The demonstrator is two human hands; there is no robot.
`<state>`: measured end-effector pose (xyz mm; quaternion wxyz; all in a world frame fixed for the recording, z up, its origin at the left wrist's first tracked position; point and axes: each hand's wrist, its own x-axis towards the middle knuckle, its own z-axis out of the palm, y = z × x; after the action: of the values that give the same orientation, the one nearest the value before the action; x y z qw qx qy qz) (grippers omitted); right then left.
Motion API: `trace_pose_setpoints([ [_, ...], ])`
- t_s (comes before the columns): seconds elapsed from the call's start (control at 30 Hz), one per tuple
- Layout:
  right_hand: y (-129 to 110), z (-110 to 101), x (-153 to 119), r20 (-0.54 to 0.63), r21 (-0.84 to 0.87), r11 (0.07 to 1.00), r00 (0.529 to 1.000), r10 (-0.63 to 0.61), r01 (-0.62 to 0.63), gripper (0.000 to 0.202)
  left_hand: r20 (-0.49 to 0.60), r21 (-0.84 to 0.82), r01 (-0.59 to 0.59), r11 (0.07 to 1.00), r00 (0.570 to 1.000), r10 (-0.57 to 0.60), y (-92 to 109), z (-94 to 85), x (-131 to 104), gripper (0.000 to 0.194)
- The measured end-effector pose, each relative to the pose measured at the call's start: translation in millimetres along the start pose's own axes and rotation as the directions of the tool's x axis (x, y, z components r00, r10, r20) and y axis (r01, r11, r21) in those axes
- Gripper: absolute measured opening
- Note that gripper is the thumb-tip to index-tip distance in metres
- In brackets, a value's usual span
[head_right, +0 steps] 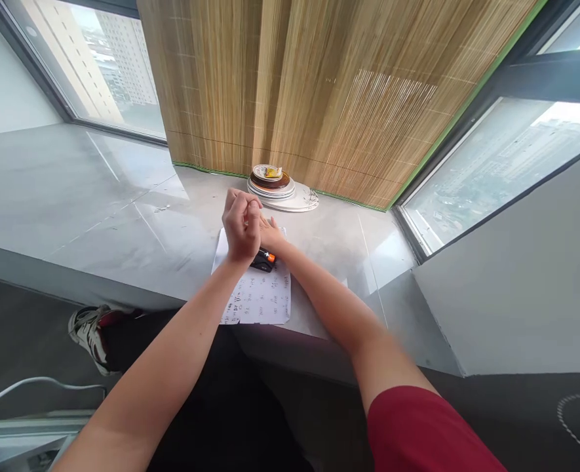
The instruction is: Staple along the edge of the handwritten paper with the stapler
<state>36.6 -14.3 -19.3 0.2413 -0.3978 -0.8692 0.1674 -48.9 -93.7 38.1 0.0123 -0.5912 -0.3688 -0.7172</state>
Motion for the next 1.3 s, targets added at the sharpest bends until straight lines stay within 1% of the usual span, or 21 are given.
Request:
trace_pose_setpoints([
  [0.1, 29.3, -15.6, -27.7, 0.151, -0.251, 0.961, 0.975, 0.16, -0.119, 0.068, 0.119, 0.011, 0.013, 1.0, 0.993, -0.014, -1.8, 4.5, -2.7, 0.035],
  [0.17, 49.5, -26.8, -42.7, 0.173, -0.347, 0.924, 0.957, 0.232, -0.161, 0.074, 0.212, 0.069, 0.061, 0.996, 0.975, -0.075, -8.0, 7.4, -5.0, 0.031],
  [0.27, 69.2, -36.1, -50.6, 0.15, -0.402, 0.885, 0.937, 0.317, -0.235, 0.074, 0.347, 0.206, 0.161, 0.965, 0.91, -0.226, -24.2, 10.0, -8.1, 0.028],
  [0.33, 71.9, -35.2, -46.5, 0.162, -0.411, 0.879, 0.929, 0.332, -0.242, 0.073, 0.394, 0.29, 0.201, 0.936, 0.866, -0.309, -37.6, 9.5, -9.1, 0.026],
  [0.4, 69.1, -30.4, -38.1, 0.183, -0.403, 0.89, 0.933, 0.309, -0.216, 0.072, 0.413, 0.347, 0.205, 0.915, 0.843, -0.345, -51.4, 7.7, -9.2, 0.024],
  [0.47, 65.1, -25.9, -29.5, 0.174, -0.389, 0.897, 0.939, 0.297, -0.212, 0.071, 0.41, 0.406, 0.224, 0.886, 0.822, -0.395, -63.2, 5.2, -9.0, 0.025],
  [0.57, 60.3, -29.2, -24.3, 0.122, -0.325, 0.917, 0.952, 0.282, -0.23, 0.067, 0.418, 0.463, 0.248, 0.851, 0.786, -0.456, -72.8, 1.2, -9.4, 0.026],
  [0.6, 58.6, -33.9, -26.0, 0.068, -0.279, 0.93, 0.961, 0.27, -0.241, 0.064, 0.421, 0.476, 0.248, 0.844, 0.779, -0.466, -73.8, 0.0, -9.8, 0.026],
  [0.67, 54.0, -46.7, -35.2, -0.101, -0.137, 0.961, 0.968, 0.23, -0.242, 0.056, 0.418, 0.5, 0.241, 0.832, 0.774, -0.476, -74.2, -1.5, -10.7, 0.026],
  [0.73, 46.4, -58.7, -51.4, -0.245, 0.023, 0.985, 0.954, 0.173, -0.173, 0.051, 0.419, 0.522, 0.225, 0.822, 0.772, -0.478, -75.2, -1.6, -11.3, 0.026],
  [0.77, 41.0, -62.0, -61.1, -0.263, 0.083, 0.989, 0.955, 0.138, -0.12, 0.049, 0.428, 0.532, 0.209, 0.821, 0.77, -0.473, -76.6, -1.2, -11.6, 0.026],
  [0.83, 27.9, -61.2, -80.6, -0.205, 0.112, 0.993, 0.977, 0.059, -0.036, 0.047, 0.463, 0.551, 0.169, 0.817, 0.753, -0.468, -81.4, -0.1, -12.3, 0.025],
  [0.9, 14.4, -52.9, -95.3, -0.135, 0.086, 0.996, 0.991, -0.001, 0.013, 0.048, 0.496, 0.585, 0.144, 0.798, 0.715, -0.493, -87.6, 0.5, -13.8, 0.026],
  [0.97, 5.6, -46.2, -101.9, -0.111, 0.069, 0.998, 0.994, 0.001, 0.007, 0.034, 0.513, 0.638, 0.129, 0.759, 0.663, -0.545, -92.9, 0.2, -16.1, 0.029],
  [1.0, 4.4, -46.9, -102.7, -0.118, 0.077, 0.997, 0.993, 0.02, -0.011, 0.026, 0.519, 0.664, 0.116, 0.739, 0.64, -0.567, -94.5, -0.3, -17.4, 0.03],
  [1.07, 9.6, -60.0, -102.9, -0.148, 0.12, 0.991, 0.986, 0.079, -0.061, 0.02, 0.529, 0.7, 0.076, 0.711, 0.614, -0.586, -94.4, -0.8, -19.4, 0.031],
  [1.1, 15.9, -72.2, -103.8, -0.167, 0.147, 0.985, 0.98, 0.111, -0.086, 0.022, 0.534, 0.709, 0.054, 0.704, 0.611, -0.584, -92.7, -0.5, -19.9, 0.03],
  [1.17, 34.4, -103.4, -109.1, -0.195, 0.171, 0.974, 0.964, 0.181, -0.148, 0.027, 0.55, 0.704, 0.011, 0.71, 0.624, -0.555, -86.6, 2.5, -20.1, 0.028],
  [1.23, 57.3, -134.5, -118.7, -0.262, 0.128, 0.967, 0.932, 0.249, -0.222, 0.03, 0.609, 0.642, -0.041, 0.765, 0.633, -0.478, -78.9, 9.0, -19.9, 0.028],
  [1.27, 68.7, -146.8, -124.1, -0.277, 0.089, 0.962, 0.921, 0.273, -0.258, 0.03, 0.66, 0.58, -0.068, 0.812, 0.623, -0.419, -75.2, 13.5, -20.3, 0.029],
  [1.3, 79.2, -155.9, -129.4, -0.26, 0.047, 0.954, 0.918, 0.298, -0.297, 0.029, 0.717, 0.502, -0.09, 0.86, 0.6, -0.355, -71.7, 18.7, -21.5, 0.03],
])
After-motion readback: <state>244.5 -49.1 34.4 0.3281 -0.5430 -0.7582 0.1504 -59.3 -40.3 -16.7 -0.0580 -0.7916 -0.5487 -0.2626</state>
